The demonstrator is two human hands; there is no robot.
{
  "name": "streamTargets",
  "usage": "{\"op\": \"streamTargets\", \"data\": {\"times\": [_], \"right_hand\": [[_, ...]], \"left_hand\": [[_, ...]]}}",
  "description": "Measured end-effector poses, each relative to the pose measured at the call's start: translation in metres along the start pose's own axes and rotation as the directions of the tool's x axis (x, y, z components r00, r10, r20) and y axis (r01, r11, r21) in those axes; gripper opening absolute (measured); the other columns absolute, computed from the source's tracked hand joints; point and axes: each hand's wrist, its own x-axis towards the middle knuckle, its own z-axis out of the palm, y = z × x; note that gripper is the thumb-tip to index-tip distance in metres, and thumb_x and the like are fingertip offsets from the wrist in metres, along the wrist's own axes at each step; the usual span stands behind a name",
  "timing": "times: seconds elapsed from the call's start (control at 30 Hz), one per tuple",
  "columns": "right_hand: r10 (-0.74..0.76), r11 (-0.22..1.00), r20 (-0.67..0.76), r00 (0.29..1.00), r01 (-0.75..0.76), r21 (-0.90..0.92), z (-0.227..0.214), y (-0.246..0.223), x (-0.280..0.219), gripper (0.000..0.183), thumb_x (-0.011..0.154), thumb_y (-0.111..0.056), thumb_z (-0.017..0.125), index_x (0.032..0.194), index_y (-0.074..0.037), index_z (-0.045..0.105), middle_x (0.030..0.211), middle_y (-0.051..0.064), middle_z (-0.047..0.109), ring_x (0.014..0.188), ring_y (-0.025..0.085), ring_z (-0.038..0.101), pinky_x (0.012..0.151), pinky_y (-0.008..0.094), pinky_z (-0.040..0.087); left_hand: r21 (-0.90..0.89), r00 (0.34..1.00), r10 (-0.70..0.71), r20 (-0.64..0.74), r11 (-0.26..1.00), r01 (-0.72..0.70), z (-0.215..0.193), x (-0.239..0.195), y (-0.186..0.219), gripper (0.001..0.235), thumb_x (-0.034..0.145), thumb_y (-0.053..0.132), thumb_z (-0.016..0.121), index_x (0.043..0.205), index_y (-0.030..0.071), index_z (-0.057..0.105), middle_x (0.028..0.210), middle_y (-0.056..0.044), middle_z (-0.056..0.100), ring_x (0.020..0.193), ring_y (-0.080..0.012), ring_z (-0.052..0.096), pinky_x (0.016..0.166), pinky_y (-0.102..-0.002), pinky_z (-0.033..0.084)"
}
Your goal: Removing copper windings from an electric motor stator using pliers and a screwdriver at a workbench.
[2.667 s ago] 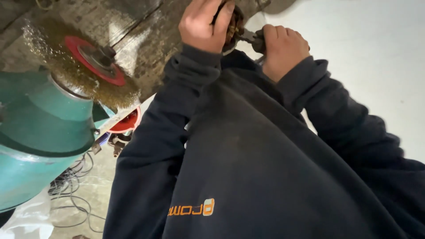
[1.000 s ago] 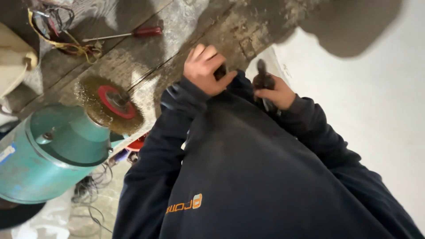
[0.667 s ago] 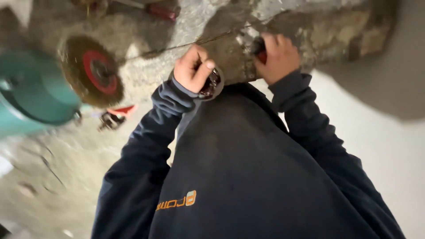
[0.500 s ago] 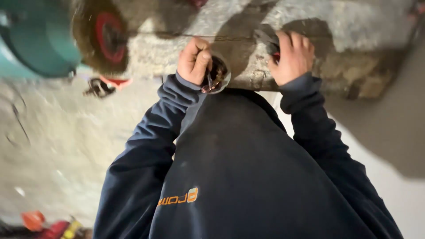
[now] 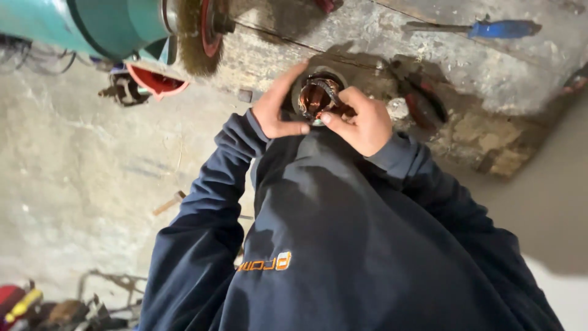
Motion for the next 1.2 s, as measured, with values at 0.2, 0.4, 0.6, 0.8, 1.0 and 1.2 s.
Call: {"op": "streamTargets", "data": {"times": [0.2,0.4,0.6,0.8,1.0,1.2], "right_hand": [[0.261,0.965,-0.056,0.964,-0.261,0.008,0.017,-0.02,0.007,0.036,0.096,-0.034,0.078,0.108,-0.002,0.066,0.08,0.013,0.068,0.068,0.028,0.064,0.06,0.037,0.05],[0.23,0.86,-0.08,0.97,-0.241,-0.449,0.032,-0.056,0.027,0.03,0.09,-0.031,0.08,0.095,-0.006,0.066,0.078,0.015,0.068,0.068,0.033,0.068,0.063,0.042,0.052],[-0.076,0.764,-0.058,0.995,0.021,-0.645,0.065,-0.09,0.029,0.025,0.083,-0.023,0.076,0.094,-0.008,0.06,0.084,0.011,0.065,0.071,0.034,0.067,0.059,0.045,0.051],[0.04,0.644,0.322,0.946,0.222,-0.732,0.029,-0.078,0.052,0.023,0.084,-0.028,0.074,0.09,-0.01,0.062,0.075,0.009,0.065,0.062,0.031,0.066,0.052,0.046,0.049],[0.157,0.773,0.086,0.984,-0.069,-0.63,0.043,-0.067,0.048,0.034,0.074,-0.02,0.068,0.107,-0.01,0.07,0.088,0.015,0.072,0.073,0.038,0.069,0.06,0.048,0.053],[0.355,0.606,-0.024,0.935,-0.249,-0.756,0.064,-0.09,0.069,0.04,0.096,-0.044,0.065,0.088,-0.006,0.074,0.073,0.016,0.073,0.068,0.036,0.071,0.069,0.055,0.053]], "left_hand": [[0.133,0.972,0.077,0.223,0.985,-0.109,-0.015,0.04,-0.021,0.117,0.065,0.038,0.099,0.156,0.003,0.033,0.161,-0.022,0.04,0.151,-0.0433,0.038,0.124,-0.051,0.034],[0.119,0.977,0.044,0.21,0.99,-0.07,-0.02,0.041,-0.031,0.107,0.065,0.038,0.094,0.153,0.011,0.041,0.153,-0.016,0.053,0.147,-0.0359,0.049,0.129,-0.049,0.03],[0.191,0.977,0.005,0.213,0.981,-0.047,-0.026,0.046,-0.018,0.12,0.048,0.052,0.096,0.146,0.011,0.041,0.145,-0.012,0.056,0.139,-0.0289,0.052,0.127,-0.058,0.013],[0.16,0.978,0.009,0.208,0.986,-0.043,-0.018,0.036,-0.033,0.117,0.062,0.052,0.096,0.153,0.011,0.034,0.15,-0.014,0.054,0.144,-0.0308,0.049,0.127,-0.059,0.013],[0.232,0.997,0.071,-0.002,0.97,-0.069,-0.003,0.009,-0.04,0.118,0.073,0.056,0.094,0.157,0.006,0.028,0.158,-0.02,0.045,0.151,-0.0303,0.045,0.132,-0.057,0.012],[0.337,0.994,-0.055,0.094,0.941,0.02,-0.009,0.019,-0.018,0.118,0.068,0.057,0.091,0.153,0.002,0.032,0.157,-0.023,0.046,0.148,-0.0323,0.044,0.126,-0.055,0.012]]}}
